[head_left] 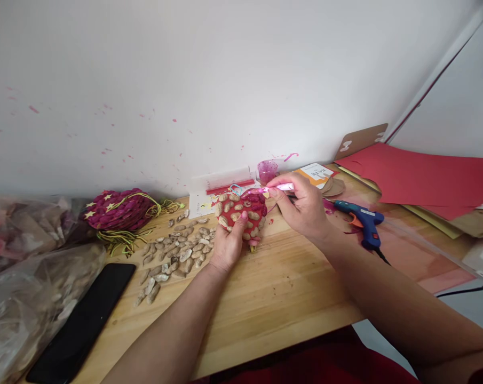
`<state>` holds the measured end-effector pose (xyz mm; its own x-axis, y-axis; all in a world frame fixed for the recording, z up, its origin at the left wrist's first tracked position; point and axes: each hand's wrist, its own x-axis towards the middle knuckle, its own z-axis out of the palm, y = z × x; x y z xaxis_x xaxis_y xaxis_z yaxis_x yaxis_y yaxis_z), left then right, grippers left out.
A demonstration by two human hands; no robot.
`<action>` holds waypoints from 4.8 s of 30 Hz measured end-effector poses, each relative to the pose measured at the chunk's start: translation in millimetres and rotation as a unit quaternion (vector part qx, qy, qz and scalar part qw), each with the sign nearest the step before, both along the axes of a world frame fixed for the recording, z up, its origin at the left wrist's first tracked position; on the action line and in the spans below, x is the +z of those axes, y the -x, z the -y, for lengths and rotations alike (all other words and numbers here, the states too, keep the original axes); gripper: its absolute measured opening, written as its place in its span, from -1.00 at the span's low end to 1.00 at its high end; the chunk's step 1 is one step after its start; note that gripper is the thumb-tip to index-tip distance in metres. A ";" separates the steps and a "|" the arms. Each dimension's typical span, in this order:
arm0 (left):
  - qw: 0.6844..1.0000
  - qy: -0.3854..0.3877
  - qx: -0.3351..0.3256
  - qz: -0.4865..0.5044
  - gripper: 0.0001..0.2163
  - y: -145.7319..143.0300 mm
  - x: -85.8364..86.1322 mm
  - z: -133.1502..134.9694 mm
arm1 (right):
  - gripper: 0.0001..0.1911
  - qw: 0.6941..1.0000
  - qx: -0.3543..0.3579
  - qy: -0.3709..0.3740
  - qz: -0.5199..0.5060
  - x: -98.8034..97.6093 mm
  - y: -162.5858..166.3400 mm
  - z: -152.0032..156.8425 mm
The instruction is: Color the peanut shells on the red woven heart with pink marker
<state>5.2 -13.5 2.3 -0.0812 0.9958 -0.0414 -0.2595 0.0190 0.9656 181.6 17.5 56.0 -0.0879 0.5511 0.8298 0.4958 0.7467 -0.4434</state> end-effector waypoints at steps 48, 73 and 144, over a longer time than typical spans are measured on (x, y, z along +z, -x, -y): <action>0.998 -0.009 -0.008 -0.060 -0.48 4.4 -7.6 0.9 | -0.95 1.000 0.011 0.020 0.001 3.4 0.4 3.6; 1.000 0.001 -0.004 -0.011 -0.38 -1.1 8.0 4.8 | -0.91 0.995 0.018 0.071 -0.065 1.4 -5.3 -2.4; 0.999 -0.034 0.020 -0.001 -0.34 0.7 5.0 2.2 | -0.91 0.983 0.082 0.090 -0.135 4.2 -4.9 -0.9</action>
